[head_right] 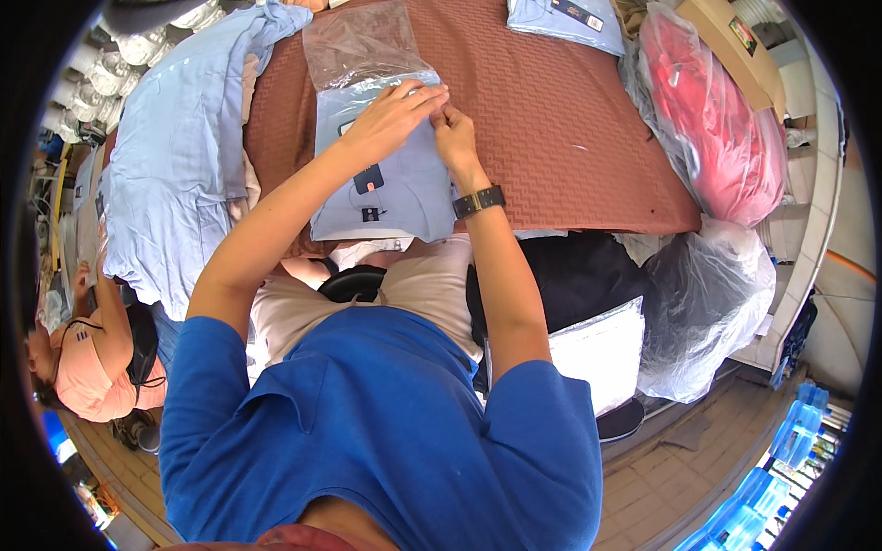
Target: The person folds a light blue button-down shirt on a table and places it into a clear plastic bag.
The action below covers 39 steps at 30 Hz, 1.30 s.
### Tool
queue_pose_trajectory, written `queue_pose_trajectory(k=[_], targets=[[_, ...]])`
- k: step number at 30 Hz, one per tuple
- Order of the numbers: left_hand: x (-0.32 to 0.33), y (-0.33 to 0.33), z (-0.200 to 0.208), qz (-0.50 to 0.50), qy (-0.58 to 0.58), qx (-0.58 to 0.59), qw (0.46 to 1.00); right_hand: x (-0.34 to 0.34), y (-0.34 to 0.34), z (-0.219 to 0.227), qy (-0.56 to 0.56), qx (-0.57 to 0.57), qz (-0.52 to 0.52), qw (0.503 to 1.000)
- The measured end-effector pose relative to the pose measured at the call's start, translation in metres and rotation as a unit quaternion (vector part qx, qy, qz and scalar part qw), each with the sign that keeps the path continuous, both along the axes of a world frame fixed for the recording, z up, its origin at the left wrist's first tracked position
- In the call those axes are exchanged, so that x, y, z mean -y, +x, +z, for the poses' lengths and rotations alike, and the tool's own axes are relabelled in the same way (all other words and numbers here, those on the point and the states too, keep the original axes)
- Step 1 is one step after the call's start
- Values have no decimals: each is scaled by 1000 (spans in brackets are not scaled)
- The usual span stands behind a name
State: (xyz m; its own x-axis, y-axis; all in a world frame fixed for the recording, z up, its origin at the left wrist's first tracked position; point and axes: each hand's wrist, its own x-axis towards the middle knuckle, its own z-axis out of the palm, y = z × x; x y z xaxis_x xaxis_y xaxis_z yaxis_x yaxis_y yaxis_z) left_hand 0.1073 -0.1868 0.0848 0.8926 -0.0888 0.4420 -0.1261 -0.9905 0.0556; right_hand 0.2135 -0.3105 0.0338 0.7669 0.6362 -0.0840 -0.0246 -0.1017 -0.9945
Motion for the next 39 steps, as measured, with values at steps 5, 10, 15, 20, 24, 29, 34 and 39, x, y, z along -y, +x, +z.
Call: queue_pose_trajectory(k=[5,10,15,20,24,29,34,39], targets=[[2,-4,-4,5,-9,-14,1000,-1,-8,5,66,-95,-24,993],[0,-18,-8,37,-37,-42,998,-3,-1,-13,7,-52,-114,992],[-5,-38,-1,62,-31,-63,996,7,-8,3,-168,64,-46,983],[2,-26,-8,20,31,-8,999,10,3,-10,-98,4,26,995],[-1,-31,-7,44,56,-33,997,10,-3,-7,-49,-74,-20,996],[-2,-45,1,32,27,-87,995,3,-9,-13,-4,-139,-42,989],[-20,-62,-10,51,28,-44,997,-3,-11,-16,-37,-65,-74,994],[-15,-69,-13,19,8,-64,998,-10,-24,-5,-47,-14,-119,992]])
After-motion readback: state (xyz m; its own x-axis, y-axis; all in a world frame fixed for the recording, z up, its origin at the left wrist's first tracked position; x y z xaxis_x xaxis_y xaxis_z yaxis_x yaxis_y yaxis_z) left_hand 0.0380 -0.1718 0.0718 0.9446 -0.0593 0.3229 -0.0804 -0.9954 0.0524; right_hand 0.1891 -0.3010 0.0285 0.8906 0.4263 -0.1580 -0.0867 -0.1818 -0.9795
